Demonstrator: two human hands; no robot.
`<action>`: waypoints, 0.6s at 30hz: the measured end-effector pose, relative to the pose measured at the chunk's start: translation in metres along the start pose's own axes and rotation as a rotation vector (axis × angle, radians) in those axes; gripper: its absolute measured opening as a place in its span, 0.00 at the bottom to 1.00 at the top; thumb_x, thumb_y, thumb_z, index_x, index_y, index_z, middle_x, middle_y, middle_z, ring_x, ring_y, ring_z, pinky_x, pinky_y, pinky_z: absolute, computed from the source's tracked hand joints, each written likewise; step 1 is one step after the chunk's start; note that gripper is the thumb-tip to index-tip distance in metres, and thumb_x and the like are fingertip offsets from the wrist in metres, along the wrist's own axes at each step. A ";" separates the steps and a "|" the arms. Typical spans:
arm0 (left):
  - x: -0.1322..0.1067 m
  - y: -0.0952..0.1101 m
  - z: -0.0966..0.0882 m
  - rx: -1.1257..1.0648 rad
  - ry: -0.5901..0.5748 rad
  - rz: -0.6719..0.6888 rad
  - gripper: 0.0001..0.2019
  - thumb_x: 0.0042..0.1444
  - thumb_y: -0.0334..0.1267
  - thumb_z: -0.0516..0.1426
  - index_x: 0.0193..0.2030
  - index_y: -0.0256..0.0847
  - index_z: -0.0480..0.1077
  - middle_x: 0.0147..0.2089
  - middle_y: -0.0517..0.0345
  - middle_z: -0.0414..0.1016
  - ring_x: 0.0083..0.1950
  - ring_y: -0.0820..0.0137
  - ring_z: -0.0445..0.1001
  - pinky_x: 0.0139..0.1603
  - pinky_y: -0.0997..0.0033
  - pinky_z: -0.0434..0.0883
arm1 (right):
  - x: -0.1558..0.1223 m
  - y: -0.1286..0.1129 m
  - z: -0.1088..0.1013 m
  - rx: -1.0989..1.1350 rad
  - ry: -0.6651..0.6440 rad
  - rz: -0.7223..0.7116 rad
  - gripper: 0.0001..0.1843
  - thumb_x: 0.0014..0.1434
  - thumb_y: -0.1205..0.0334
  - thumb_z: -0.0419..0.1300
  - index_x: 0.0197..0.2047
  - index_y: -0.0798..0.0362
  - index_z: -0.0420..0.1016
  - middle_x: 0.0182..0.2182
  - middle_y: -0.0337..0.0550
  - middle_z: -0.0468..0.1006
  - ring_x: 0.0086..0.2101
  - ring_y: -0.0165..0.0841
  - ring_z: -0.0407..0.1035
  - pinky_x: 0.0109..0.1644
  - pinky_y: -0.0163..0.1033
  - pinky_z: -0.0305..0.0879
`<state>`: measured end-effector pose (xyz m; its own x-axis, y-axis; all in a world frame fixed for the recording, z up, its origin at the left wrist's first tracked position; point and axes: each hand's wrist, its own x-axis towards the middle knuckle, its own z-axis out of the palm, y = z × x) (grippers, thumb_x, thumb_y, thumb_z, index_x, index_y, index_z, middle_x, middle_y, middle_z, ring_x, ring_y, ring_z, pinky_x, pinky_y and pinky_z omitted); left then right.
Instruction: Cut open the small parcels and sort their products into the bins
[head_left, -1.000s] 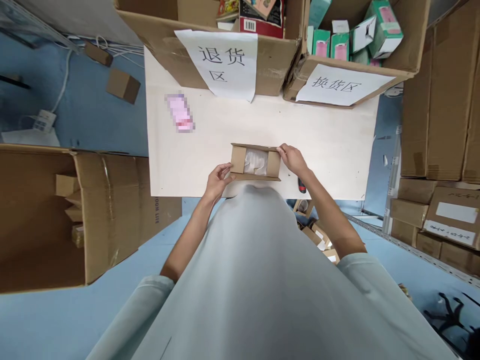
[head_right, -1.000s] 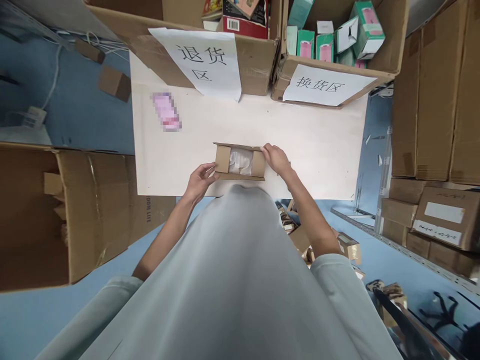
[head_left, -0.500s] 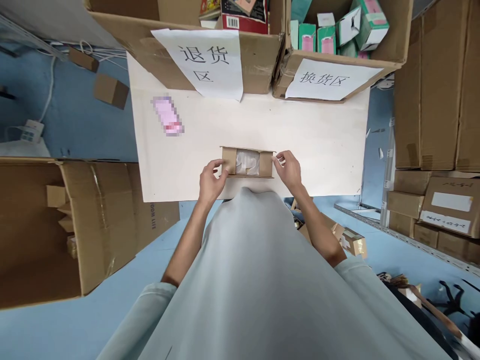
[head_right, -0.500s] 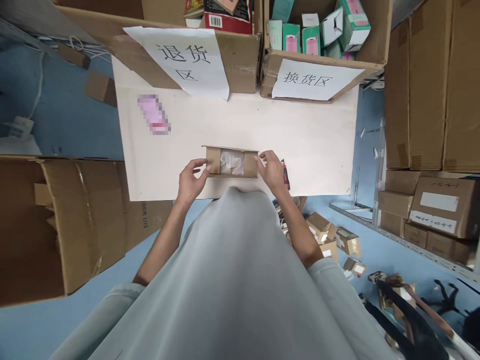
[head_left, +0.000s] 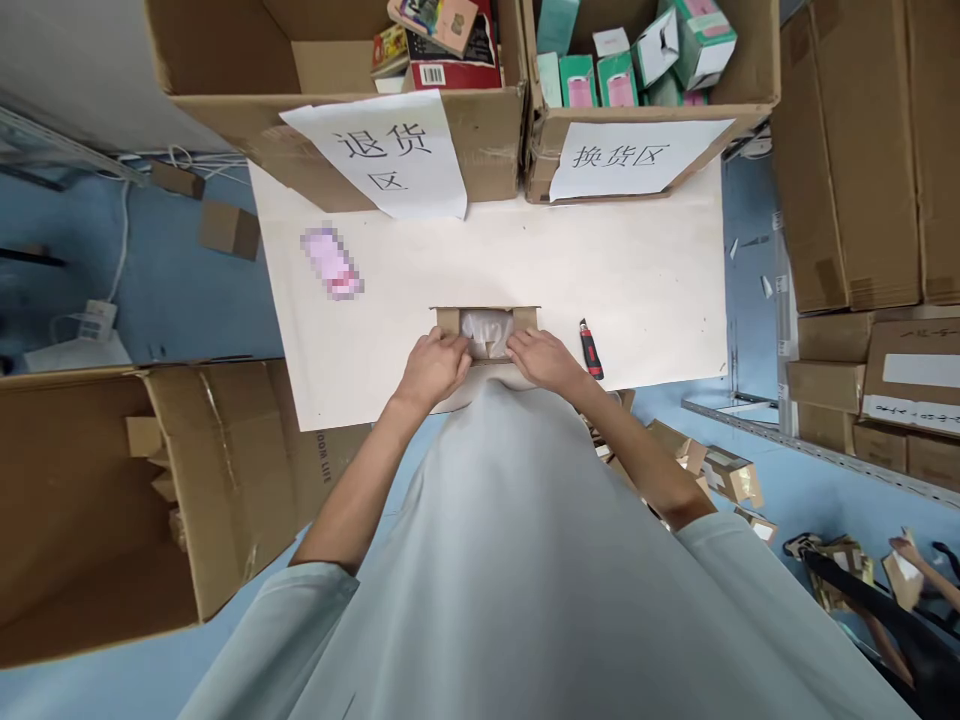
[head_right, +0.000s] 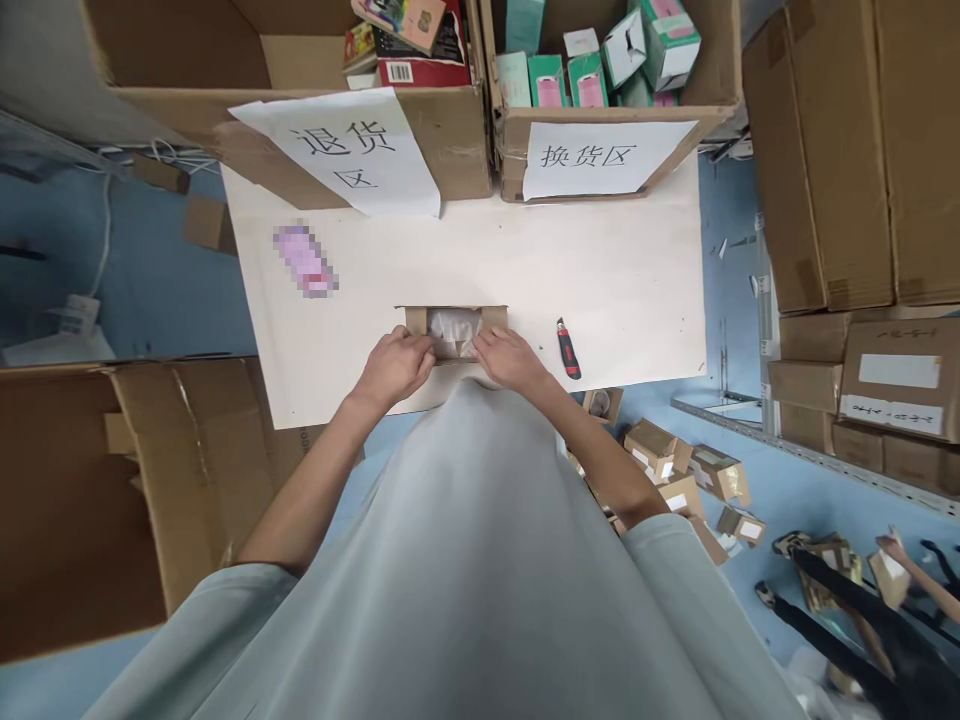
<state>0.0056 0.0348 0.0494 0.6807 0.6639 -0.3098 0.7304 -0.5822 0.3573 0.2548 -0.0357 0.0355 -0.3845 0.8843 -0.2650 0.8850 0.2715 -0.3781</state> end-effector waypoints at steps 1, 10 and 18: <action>-0.006 -0.003 -0.001 -0.020 0.028 -0.002 0.21 0.76 0.36 0.48 0.56 0.36 0.83 0.50 0.37 0.87 0.56 0.43 0.77 0.59 0.42 0.76 | -0.006 0.002 -0.001 0.003 0.012 0.002 0.24 0.86 0.58 0.44 0.56 0.55 0.81 0.53 0.58 0.84 0.53 0.51 0.73 0.60 0.53 0.70; -0.051 -0.029 0.005 -0.285 0.241 -0.173 0.23 0.79 0.40 0.46 0.66 0.39 0.80 0.61 0.44 0.86 0.61 0.48 0.77 0.65 0.45 0.76 | -0.050 0.027 0.005 0.227 0.147 0.139 0.13 0.81 0.57 0.57 0.62 0.51 0.77 0.62 0.59 0.79 0.58 0.52 0.73 0.60 0.55 0.76; -0.043 -0.011 0.003 -0.336 0.272 -0.219 0.19 0.78 0.43 0.52 0.64 0.46 0.81 0.61 0.47 0.86 0.62 0.46 0.75 0.67 0.43 0.75 | -0.045 0.015 0.009 0.308 0.191 0.236 0.15 0.80 0.58 0.55 0.62 0.50 0.77 0.64 0.59 0.77 0.61 0.52 0.73 0.62 0.56 0.78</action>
<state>-0.0316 0.0114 0.0559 0.4408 0.8785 -0.1842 0.7656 -0.2609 0.5880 0.2832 -0.0747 0.0334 -0.0999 0.9708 -0.2179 0.8121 -0.0470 -0.5816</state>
